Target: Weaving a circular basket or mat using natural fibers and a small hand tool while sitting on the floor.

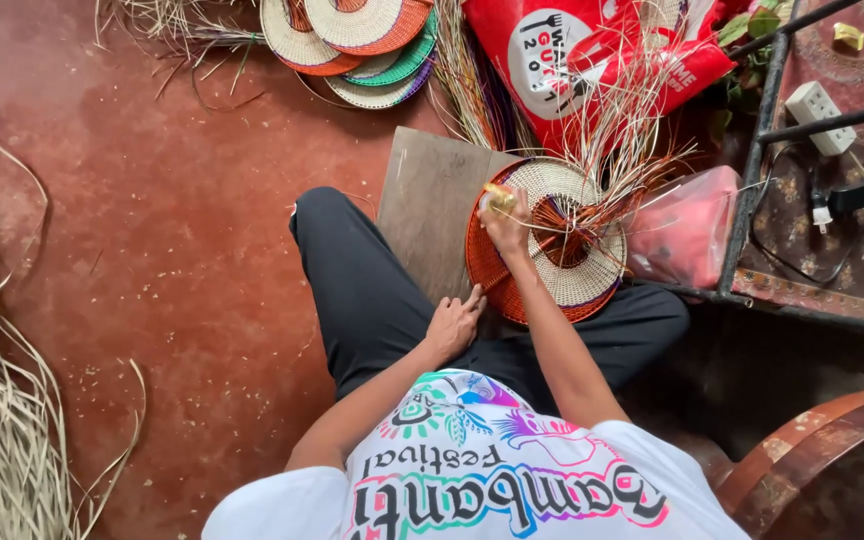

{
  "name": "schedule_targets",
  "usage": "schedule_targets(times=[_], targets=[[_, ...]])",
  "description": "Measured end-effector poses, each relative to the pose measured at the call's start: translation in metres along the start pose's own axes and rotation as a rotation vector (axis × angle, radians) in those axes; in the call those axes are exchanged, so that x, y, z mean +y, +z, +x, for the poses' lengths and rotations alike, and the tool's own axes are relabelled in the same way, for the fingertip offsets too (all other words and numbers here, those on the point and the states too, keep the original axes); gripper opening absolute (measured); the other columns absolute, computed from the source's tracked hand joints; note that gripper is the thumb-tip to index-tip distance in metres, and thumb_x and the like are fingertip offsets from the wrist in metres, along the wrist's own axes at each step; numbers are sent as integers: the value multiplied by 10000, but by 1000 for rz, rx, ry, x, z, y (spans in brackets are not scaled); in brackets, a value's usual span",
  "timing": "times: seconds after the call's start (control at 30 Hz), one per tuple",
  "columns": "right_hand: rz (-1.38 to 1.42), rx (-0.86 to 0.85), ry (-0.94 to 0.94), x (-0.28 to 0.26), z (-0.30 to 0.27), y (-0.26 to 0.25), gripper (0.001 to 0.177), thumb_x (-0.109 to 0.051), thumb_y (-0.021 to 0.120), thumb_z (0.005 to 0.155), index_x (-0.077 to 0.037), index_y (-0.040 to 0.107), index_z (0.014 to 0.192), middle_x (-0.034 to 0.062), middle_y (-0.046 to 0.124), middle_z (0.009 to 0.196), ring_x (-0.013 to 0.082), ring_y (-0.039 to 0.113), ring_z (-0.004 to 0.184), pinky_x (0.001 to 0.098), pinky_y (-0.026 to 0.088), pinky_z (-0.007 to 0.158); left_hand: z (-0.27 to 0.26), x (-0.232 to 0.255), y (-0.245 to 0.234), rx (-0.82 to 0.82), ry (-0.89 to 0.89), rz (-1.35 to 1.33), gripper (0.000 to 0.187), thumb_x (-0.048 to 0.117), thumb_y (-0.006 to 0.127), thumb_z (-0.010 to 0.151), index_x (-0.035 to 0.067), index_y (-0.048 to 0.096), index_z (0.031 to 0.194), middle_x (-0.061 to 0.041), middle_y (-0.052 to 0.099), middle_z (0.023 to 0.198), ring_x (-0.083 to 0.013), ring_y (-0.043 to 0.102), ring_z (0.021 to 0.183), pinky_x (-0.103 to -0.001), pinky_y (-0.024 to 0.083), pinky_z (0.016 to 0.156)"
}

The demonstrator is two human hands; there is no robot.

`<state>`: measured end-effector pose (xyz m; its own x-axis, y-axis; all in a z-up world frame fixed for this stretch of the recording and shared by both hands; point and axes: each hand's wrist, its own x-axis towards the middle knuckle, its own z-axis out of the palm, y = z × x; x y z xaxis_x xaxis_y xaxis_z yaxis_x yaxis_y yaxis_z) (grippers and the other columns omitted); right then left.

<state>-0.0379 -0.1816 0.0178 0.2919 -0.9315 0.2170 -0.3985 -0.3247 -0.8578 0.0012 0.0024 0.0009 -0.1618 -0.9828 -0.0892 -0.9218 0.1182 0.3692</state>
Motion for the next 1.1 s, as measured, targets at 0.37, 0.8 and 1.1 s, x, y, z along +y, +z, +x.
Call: schedule_targets(times=[0.37, 0.8, 1.1], targets=[[-76, -112, -103, 24, -34, 1, 300, -107, 757, 636, -83, 555, 857, 89, 503, 775, 301, 562, 652, 374, 486, 597, 3, -2, 18, 87, 30, 44, 416, 182, 552, 658, 79, 593, 1059, -128, 470, 1216, -279, 527, 594, -381, 377, 596], [-121, -59, -24, -4, -76, -15, 224, -120, 675, 715, -66, 530, 876, 101, 490, 757, 301, 542, 639, 364, 448, 537, -2, 1, 3, 126, 29, 37, 380, 183, 550, 652, 66, 618, 1008, -121, 459, 1231, -301, 511, 603, -382, 358, 605], [-215, 164, -180, 84, 2, 19, 230, -70, 693, 652, -49, 555, 835, 106, 501, 742, 296, 539, 681, 368, 462, 599, -2, 4, -1, 132, 55, 60, 435, 148, 580, 663, 43, 574, 1085, -165, 490, 1192, -288, 527, 630, -381, 368, 630]])
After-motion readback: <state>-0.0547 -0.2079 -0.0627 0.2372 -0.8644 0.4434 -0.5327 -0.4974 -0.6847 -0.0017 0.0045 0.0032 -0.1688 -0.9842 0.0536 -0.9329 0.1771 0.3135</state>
